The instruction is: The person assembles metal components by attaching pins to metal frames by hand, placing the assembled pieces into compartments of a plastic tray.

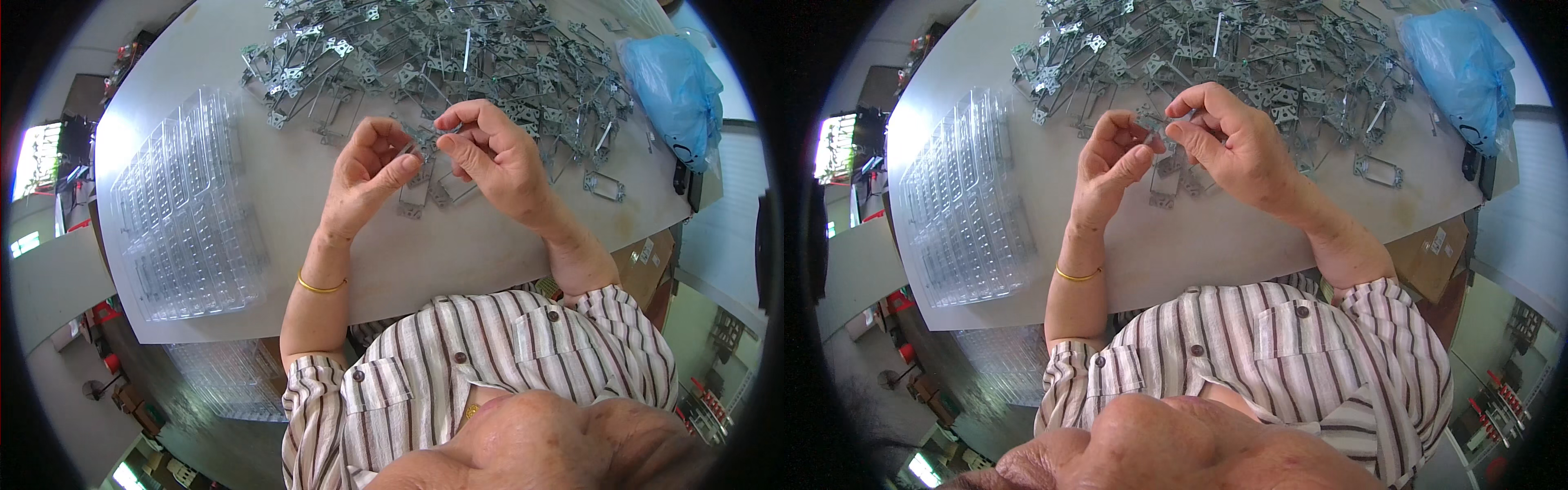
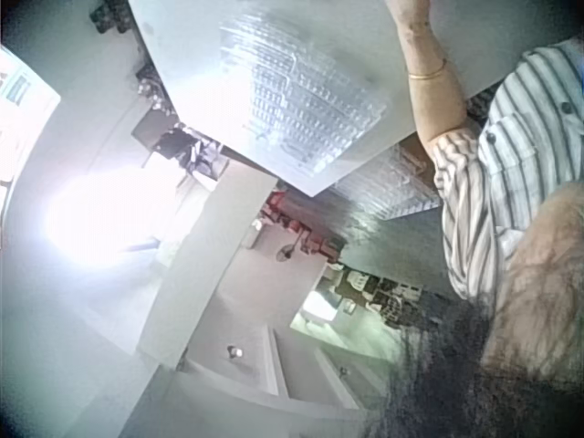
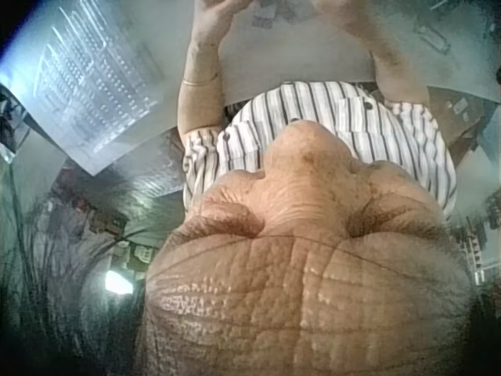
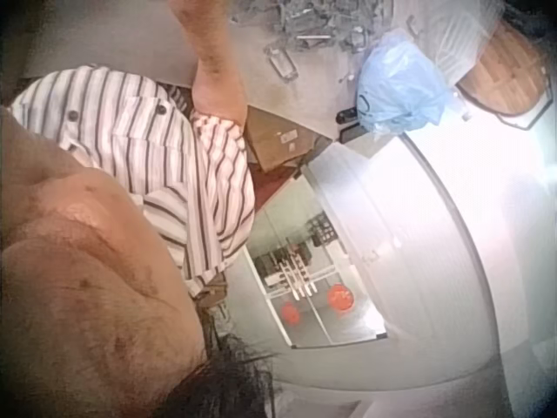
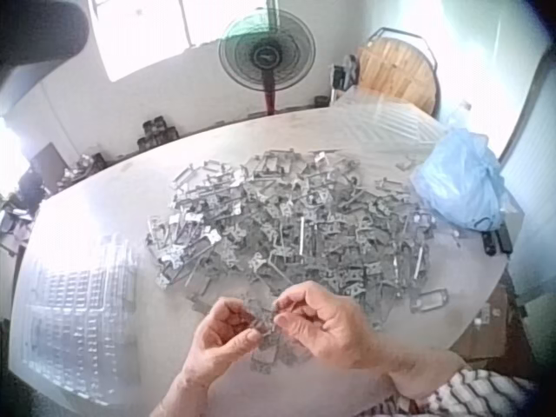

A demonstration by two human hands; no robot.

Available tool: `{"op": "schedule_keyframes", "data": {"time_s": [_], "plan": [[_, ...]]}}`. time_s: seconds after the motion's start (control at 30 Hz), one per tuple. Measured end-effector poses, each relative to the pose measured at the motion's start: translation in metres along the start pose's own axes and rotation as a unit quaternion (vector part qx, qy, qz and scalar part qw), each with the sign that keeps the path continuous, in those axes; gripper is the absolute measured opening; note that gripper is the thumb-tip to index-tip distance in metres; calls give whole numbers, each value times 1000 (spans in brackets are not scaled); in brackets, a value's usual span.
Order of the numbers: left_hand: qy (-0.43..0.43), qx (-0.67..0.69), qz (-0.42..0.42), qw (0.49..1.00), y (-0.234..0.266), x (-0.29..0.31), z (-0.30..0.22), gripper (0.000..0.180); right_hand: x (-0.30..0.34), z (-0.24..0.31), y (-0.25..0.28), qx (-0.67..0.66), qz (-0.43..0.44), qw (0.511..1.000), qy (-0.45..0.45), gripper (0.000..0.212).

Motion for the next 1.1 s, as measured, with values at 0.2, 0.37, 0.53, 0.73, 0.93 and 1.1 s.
{"op": "schedule_keyframes", "data": {"time_s": [0.2, 0.37, 0.53, 0.73, 0.93, 1.1], "plan": [[22, -27, 33, 999, -4, 0, -2, 42, -3, -6, -2, -120, 100, 981, -116, 26], [17, -74, 58, 995, -4, 2, -7, 45, -1, -10, -6, -119, 136, 972, -148, 21], [50, -120, 60, 990, -7, 3, -5, 40, 1, -6, -4, -11, 93, 992, -90, 12], [-19, -214, 148, 965, -14, 3, -8, 40, 5, 5, 0, 122, -14, 991, 51, 11], [42, -24, 71, 996, -10, 2, -6, 37, 2, 2, 6, 11, -54, 998, 2, 9], [63, 82, 21, 994, 4, -2, -2, 52, 0, -6, -1, -43, -15, 999, -25, 8]]}}
Point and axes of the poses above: each hand's wrist, its own x-axis away from the middle knuckle, its own y-axis out of the back of the hand, z = x × y, the point moved 4 cm from there along -x, towards the middle knuckle, and after that the axes turned 10 degrees about -y, right-handed, at the moved point
